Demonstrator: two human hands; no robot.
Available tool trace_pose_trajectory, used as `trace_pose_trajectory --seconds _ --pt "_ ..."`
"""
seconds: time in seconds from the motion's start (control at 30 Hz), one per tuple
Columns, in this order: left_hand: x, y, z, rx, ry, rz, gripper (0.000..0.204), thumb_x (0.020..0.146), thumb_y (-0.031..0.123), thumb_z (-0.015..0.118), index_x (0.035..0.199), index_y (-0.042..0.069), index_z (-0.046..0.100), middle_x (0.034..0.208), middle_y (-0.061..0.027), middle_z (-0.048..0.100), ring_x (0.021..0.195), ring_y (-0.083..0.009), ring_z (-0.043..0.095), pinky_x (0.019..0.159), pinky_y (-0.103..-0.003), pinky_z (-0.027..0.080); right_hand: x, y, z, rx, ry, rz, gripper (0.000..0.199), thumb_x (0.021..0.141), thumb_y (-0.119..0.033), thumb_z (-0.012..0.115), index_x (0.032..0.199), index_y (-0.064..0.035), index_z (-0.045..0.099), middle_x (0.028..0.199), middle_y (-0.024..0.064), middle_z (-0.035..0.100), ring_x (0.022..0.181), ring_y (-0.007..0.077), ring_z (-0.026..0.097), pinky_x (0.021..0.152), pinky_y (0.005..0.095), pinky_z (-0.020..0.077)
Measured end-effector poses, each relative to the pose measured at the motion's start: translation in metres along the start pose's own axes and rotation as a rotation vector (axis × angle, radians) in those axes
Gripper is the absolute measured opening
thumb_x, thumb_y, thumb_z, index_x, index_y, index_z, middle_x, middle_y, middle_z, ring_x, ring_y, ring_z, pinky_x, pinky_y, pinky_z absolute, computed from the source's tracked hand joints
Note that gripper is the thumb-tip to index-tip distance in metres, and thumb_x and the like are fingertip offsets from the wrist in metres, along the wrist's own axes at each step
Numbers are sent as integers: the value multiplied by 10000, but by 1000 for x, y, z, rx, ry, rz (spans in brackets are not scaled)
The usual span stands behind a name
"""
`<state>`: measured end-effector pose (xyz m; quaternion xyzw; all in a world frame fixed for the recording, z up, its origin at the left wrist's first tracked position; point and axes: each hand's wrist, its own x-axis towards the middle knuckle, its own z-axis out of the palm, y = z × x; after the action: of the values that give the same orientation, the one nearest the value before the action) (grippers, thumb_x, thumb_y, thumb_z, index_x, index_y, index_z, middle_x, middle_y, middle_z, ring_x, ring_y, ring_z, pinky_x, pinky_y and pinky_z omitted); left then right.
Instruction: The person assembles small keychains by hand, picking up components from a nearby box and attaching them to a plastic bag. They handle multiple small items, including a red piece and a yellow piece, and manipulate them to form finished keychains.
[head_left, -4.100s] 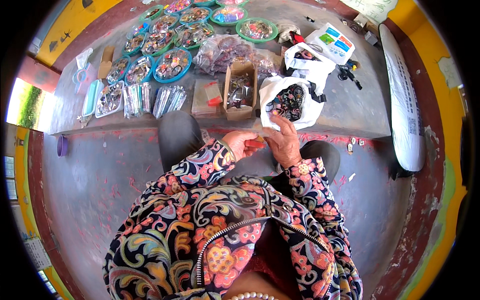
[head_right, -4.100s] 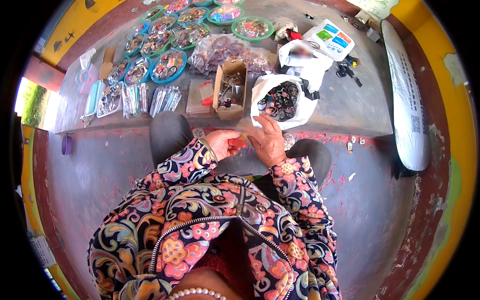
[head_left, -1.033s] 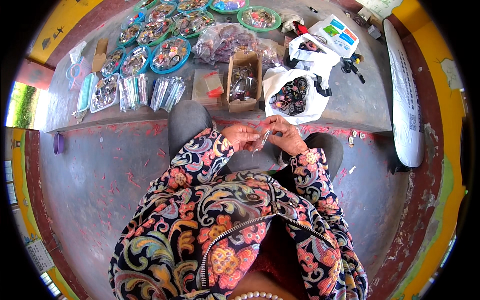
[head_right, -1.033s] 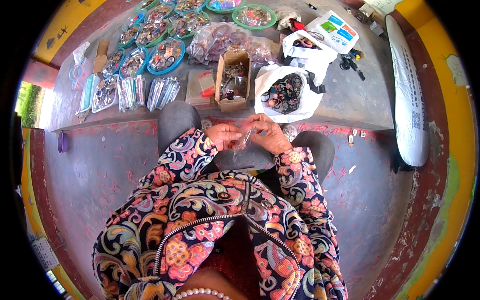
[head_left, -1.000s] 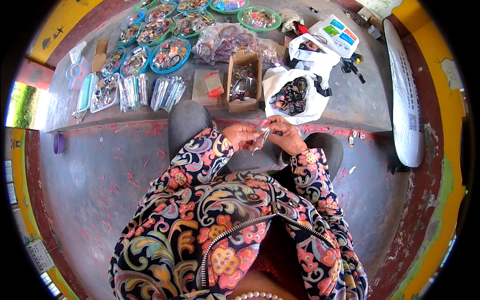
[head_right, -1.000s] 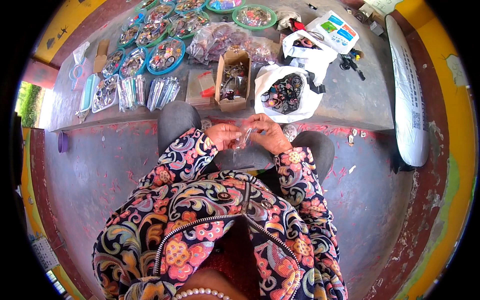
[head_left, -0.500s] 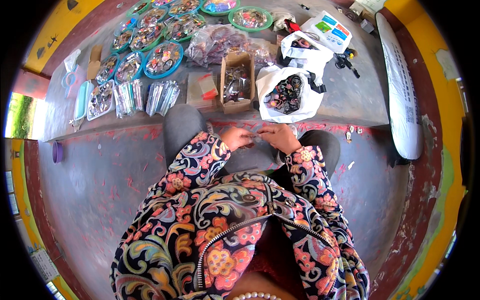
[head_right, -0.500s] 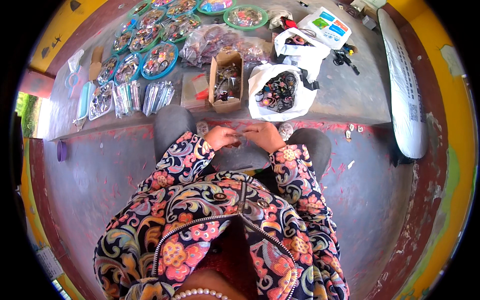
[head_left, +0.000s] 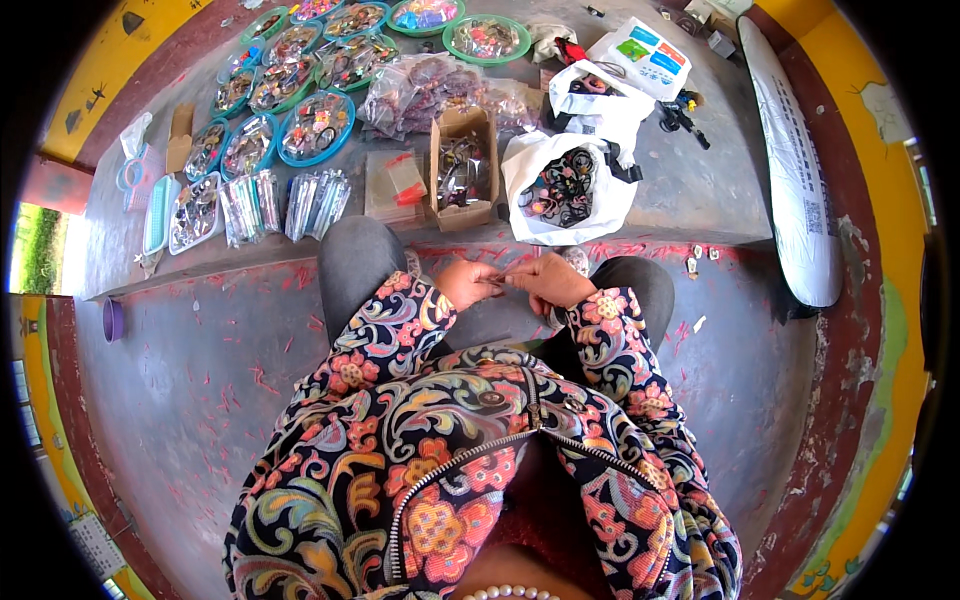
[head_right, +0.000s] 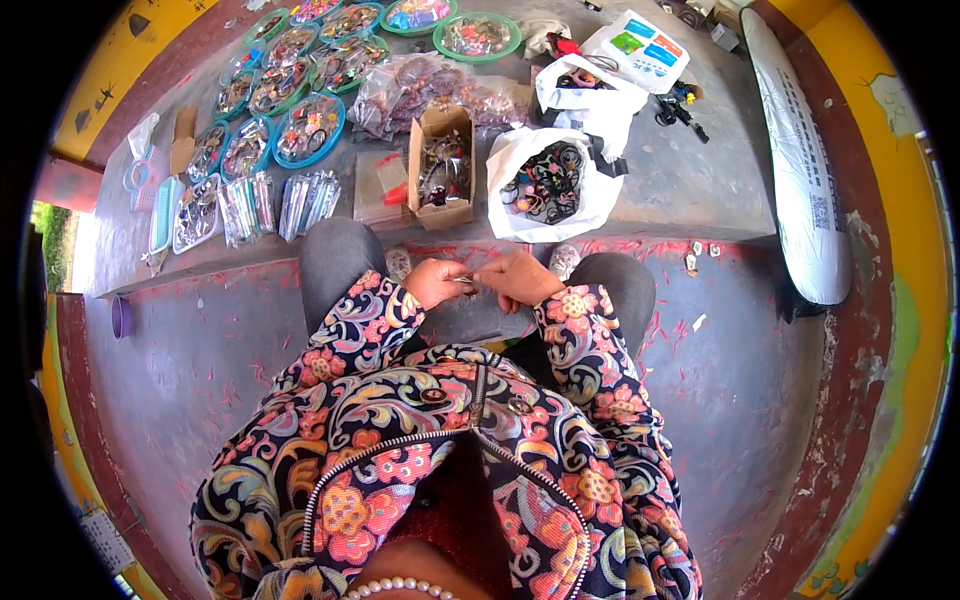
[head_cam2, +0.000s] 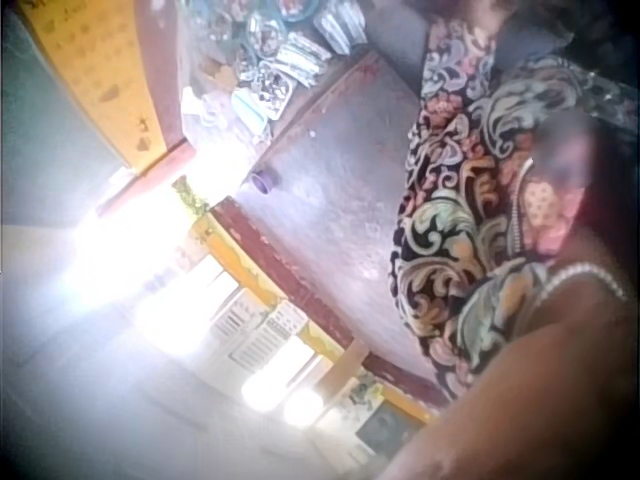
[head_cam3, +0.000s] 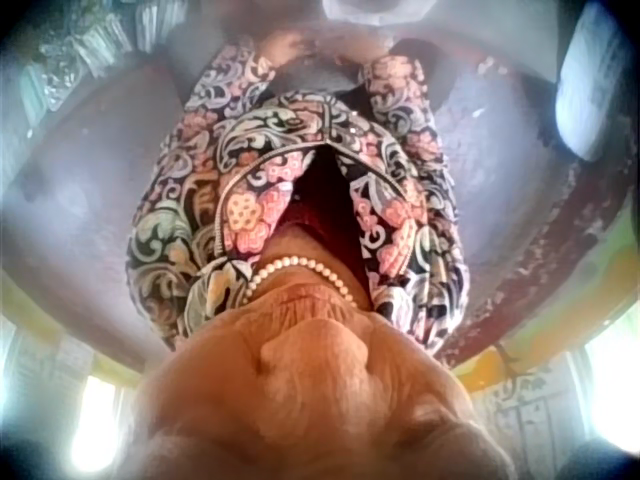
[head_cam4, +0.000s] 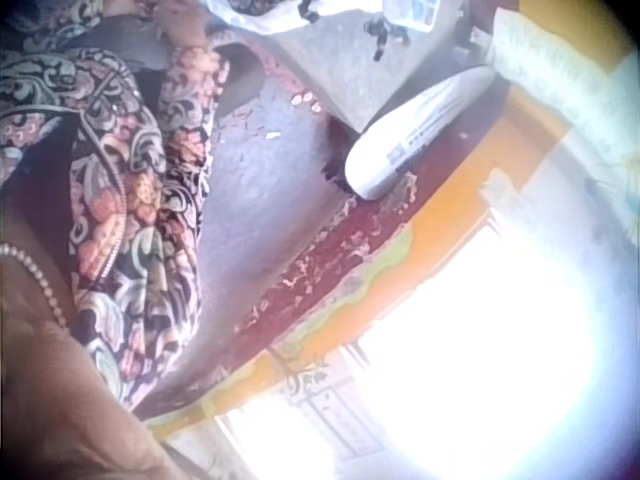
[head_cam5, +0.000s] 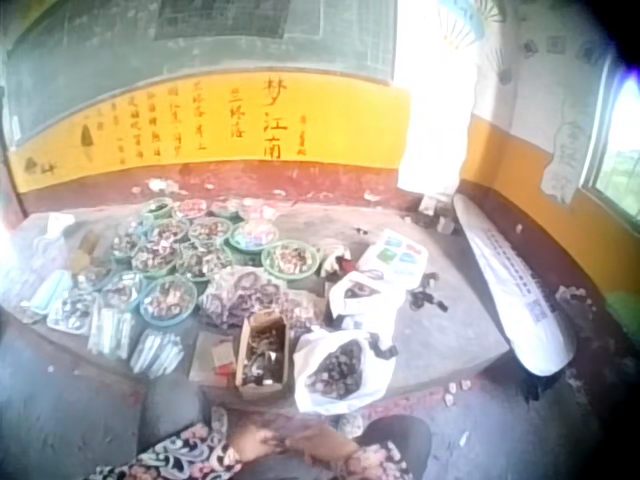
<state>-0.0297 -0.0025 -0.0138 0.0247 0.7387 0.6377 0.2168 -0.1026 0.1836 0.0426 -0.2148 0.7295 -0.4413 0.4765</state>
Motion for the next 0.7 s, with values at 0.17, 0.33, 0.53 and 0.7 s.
trace_pose_trajectory --seconds 0.17,0.33,0.53,0.7 --pt "-2 3 0 301 56 34 234 755 143 604 951 15 590 769 -71 627 655 -93 562 614 -239 436 -2 -2 2 13 -161 5 262 850 -239 468 993 -58 592 502 52 557 395 89 522 350 191 383" --pt "0 -2 3 280 100 99 229 721 141 626 913 20 592 797 -100 633 702 -135 598 646 -268 448 5 5 5 181 -171 -7 287 862 -250 434 1019 -50 567 560 74 589 432 98 554 337 186 365" --pt "-1 5 5 405 16 5 207 725 114 614 899 6 588 823 -122 632 761 -173 615 686 -279 457 7 6 8 29 -166 13 325 878 -312 425 1037 -64 562 579 59 591 463 95 557 360 188 377" --pt "-1 -3 7 302 36 114 217 721 100 610 914 6 575 819 -107 636 755 -171 616 683 -279 460 11 12 8 80 -95 45 300 878 -301 414 922 -57 583 596 59 602 478 97 570 367 190 381"
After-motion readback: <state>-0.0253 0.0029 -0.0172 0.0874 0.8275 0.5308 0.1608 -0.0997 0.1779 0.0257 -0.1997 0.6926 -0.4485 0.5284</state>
